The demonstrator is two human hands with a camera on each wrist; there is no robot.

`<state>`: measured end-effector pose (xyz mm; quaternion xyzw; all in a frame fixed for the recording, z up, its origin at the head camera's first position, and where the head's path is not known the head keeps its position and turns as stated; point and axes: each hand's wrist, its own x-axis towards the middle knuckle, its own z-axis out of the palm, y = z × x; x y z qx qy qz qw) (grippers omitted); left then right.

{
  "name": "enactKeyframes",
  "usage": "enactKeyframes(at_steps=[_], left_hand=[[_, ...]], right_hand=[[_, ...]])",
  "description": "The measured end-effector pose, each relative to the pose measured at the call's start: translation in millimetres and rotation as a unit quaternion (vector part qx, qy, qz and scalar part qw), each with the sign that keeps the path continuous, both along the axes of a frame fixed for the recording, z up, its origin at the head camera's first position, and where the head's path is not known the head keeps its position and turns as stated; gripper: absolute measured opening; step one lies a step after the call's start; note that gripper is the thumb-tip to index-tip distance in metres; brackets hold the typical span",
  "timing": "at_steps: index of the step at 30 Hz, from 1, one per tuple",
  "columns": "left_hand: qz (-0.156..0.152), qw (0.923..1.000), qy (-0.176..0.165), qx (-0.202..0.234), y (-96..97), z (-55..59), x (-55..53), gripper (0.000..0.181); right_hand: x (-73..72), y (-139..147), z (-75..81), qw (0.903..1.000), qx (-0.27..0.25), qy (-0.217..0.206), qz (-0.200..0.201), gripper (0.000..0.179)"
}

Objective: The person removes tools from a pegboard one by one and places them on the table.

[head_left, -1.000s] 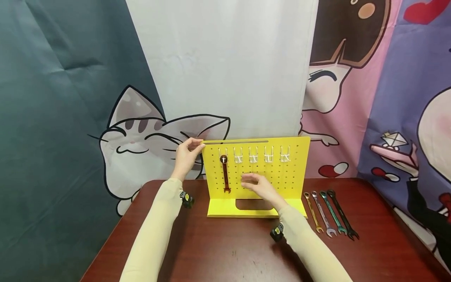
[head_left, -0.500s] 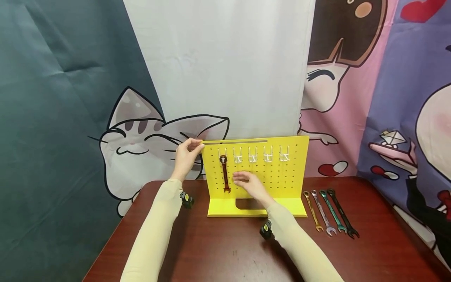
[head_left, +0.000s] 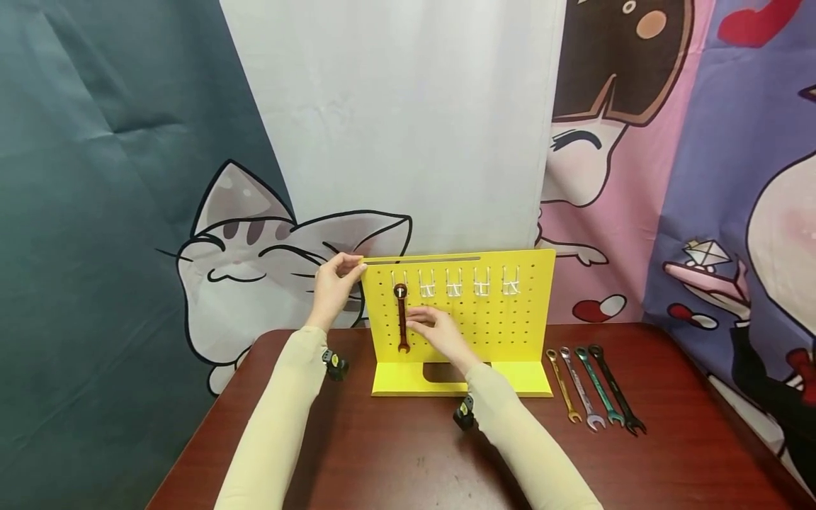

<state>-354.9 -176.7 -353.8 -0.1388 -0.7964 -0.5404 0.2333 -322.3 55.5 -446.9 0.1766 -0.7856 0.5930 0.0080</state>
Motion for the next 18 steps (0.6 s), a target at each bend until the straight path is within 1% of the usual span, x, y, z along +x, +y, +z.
enactKeyframes(at_steps=[5, 10, 14, 18], left_hand=[[-0.003, 1.0000, 0.002, 0.004, -1.4, -0.2, 1.0, 0.021], [-0.008, 1.0000, 0.003, -0.001, -1.4, 0.8, 1.8, 0.023], [-0.014, 0.9998, 0.012, 0.001, 0.1, 0.4, 1.4, 0.023], [-0.010, 0.9998, 0.017, 0.000, -0.5, 0.6, 1.8, 0.021]], right_hand=[[-0.4, -8, -2.6, 0.9997, 0.012, 0.020, 0.003, 0.033], [0.5, -12, -3.4, 0.9997, 0.006, 0.016, -0.017, 0.030], [1.1, -13, -2.9, 0.9992, -0.022, -0.001, -0.033, 0.027], [0.8, -15, -0.6, 0.9972, -0.063, -0.020, -0.035, 0.027]])
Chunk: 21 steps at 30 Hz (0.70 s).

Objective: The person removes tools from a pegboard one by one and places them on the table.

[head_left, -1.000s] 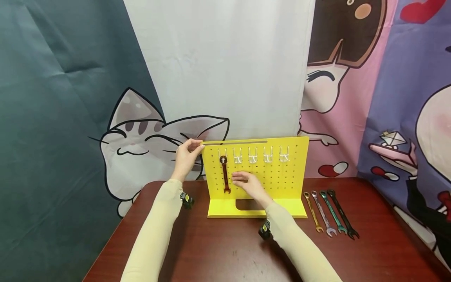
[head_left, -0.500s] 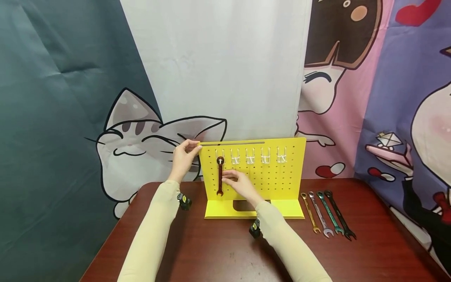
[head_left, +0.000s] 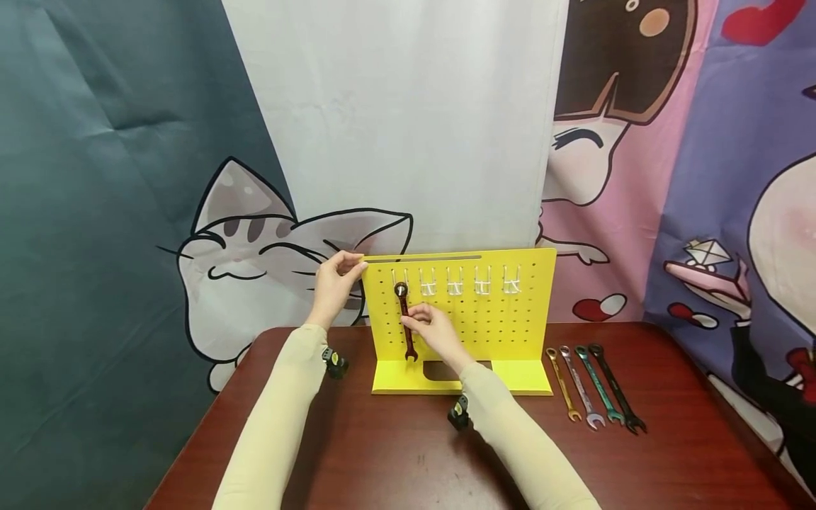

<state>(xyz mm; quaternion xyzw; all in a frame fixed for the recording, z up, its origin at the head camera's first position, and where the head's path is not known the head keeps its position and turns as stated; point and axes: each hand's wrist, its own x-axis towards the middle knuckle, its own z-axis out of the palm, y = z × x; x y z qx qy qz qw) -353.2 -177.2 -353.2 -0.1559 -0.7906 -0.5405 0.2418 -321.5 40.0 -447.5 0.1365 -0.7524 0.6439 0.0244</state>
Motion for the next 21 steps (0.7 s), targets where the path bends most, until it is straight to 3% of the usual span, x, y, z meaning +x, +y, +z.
enactKeyframes(at_steps=[21], left_hand=[[-0.001, 1.0000, -0.009, 0.003, 0.6, 1.1, 1.3, 0.019]], right_hand=[[11.9, -4, 2.6, 0.9990, -0.037, 0.014, 0.022, 0.034]])
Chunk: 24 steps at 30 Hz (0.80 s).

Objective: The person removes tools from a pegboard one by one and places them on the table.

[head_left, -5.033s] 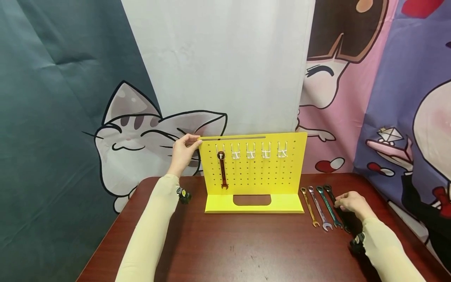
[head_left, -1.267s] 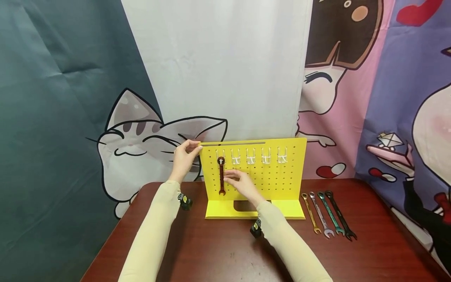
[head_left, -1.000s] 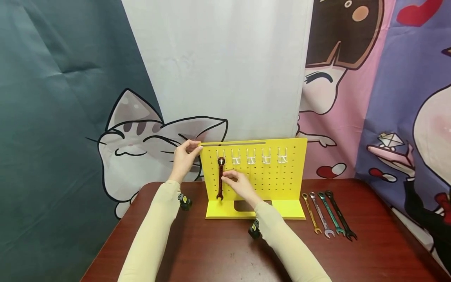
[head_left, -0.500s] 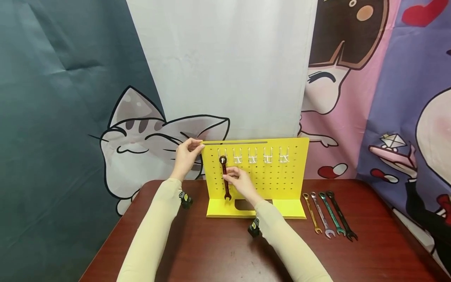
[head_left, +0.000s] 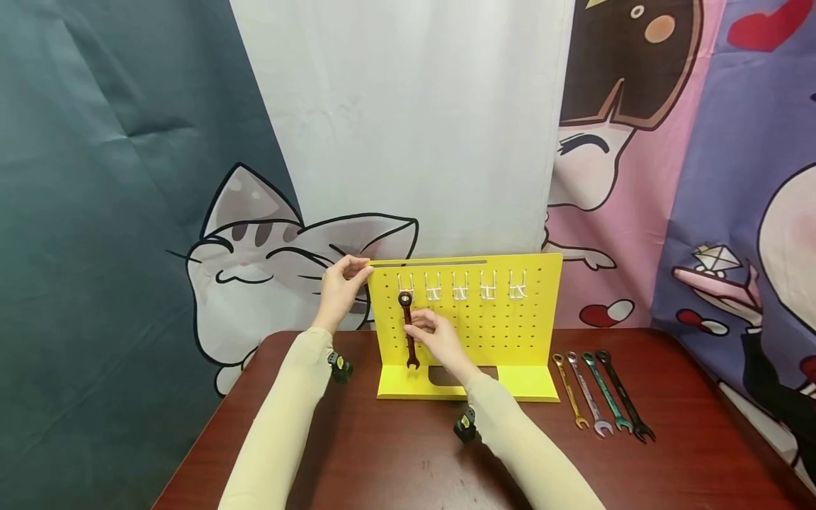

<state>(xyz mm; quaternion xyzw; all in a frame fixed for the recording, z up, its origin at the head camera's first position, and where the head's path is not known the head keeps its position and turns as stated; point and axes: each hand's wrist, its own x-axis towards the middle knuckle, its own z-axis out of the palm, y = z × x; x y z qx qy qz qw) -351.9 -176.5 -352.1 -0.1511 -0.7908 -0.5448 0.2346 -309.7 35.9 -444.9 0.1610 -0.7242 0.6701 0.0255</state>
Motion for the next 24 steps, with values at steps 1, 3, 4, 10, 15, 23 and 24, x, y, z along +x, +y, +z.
enactKeyframes(at_steps=[1, 3, 4, 10, 15, 23, 24], left_hand=[[0.000, 1.0000, -0.001, 0.001, 0.0, -0.1, 0.1, 0.019], [-0.002, 1.0000, 0.000, 0.001, 0.4, -0.1, -0.2, 0.019], [-0.003, 1.0000, 0.000, 0.003, 0.6, -0.1, -0.5, 0.019], [-0.003, 1.0000, 0.001, -0.002, 2.4, 0.8, -1.3, 0.020], [0.000, 1.0000, -0.002, -0.005, 3.1, 1.4, -1.1, 0.019], [0.002, 1.0000, -0.007, 0.001, 0.6, 1.3, 0.9, 0.020], [0.000, 1.0000, -0.009, 0.003, 0.6, 1.3, 1.8, 0.020]], right_hand=[[1.8, 1, 0.8, 1.0000, 0.001, 0.000, 0.003, 0.034], [11.1, 3, 9.7, 0.9999, 0.006, 0.003, 0.009, 0.032], [16.2, 4, 15.1, 0.9999, 0.007, 0.005, 0.011, 0.031], [12.7, 9, 9.0, 0.9999, 0.011, 0.012, 0.006, 0.029], [5.2, 10, 1.1, 0.9998, 0.019, 0.011, -0.005, 0.030], [8.0, 11, 6.7, 0.9997, 0.014, 0.019, -0.003, 0.029], [8.7, 12, 7.1, 0.9998, 0.014, 0.016, -0.001, 0.028]])
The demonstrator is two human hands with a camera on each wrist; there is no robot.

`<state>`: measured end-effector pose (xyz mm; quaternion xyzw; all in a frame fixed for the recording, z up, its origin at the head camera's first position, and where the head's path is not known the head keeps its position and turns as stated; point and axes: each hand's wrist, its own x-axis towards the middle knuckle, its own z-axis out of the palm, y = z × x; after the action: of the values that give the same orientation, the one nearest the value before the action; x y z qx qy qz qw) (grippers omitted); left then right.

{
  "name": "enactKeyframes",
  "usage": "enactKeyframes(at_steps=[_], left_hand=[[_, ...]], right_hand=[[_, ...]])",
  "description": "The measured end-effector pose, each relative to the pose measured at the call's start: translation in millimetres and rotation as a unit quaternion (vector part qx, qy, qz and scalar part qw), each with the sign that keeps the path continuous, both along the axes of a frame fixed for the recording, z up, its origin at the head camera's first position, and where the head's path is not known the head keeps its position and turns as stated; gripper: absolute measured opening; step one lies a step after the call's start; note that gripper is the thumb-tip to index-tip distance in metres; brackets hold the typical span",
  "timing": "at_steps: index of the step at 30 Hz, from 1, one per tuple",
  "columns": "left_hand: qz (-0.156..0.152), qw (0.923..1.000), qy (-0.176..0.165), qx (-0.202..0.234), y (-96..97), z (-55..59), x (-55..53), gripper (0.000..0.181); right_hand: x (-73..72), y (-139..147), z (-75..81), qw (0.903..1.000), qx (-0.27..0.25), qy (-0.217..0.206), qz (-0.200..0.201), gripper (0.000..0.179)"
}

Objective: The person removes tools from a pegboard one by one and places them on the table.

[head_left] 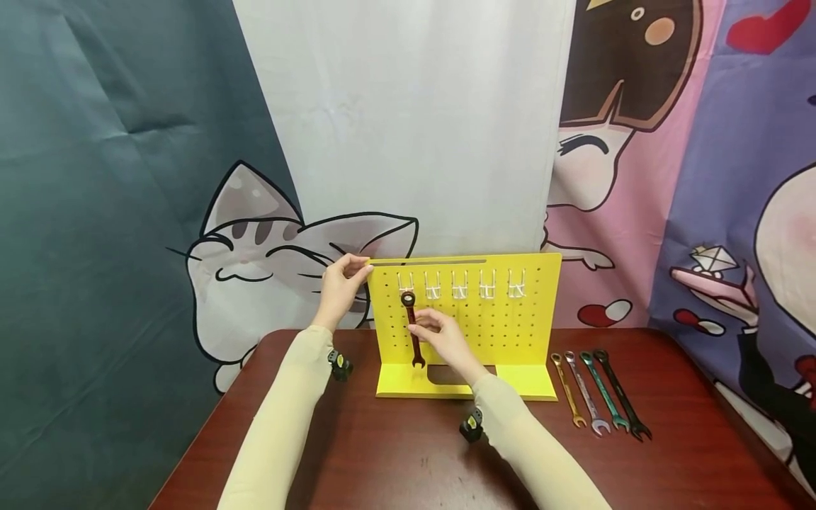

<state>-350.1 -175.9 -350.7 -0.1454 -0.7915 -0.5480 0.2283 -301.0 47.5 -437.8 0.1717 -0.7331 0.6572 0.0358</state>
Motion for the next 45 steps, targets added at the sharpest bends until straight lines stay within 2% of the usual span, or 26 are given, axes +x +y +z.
enactKeyframes(at_steps=[11, 22, 34, 40, 45], left_hand=[[0.002, 1.0000, -0.007, -0.003, 0.0, -4.1, 0.4, 0.021], [0.001, 1.0000, 0.002, -0.007, -0.3, -1.4, -2.4, 0.023], [-0.004, 1.0000, 0.003, -0.001, -2.6, -1.1, -4.2, 0.024], [0.003, 1.0000, 0.002, 0.001, -5.6, 2.0, -4.8, 0.024], [-0.009, 0.9999, -0.008, 0.009, -1.9, 1.7, -5.4, 0.025]], right_hand=[[8.7, 2, 4.6, 0.9996, 0.023, 0.004, 0.015, 0.027], [21.3, 15, 26.6, 0.9990, 0.018, 0.023, 0.034, 0.026], [28.7, 49, 50.9, 0.9990, 0.028, 0.029, 0.016, 0.032], [31.7, 71, 67.0, 0.9995, 0.002, 0.032, 0.001, 0.034], [35.7, 98, 77.2, 0.9989, -0.010, 0.036, -0.027, 0.035]])
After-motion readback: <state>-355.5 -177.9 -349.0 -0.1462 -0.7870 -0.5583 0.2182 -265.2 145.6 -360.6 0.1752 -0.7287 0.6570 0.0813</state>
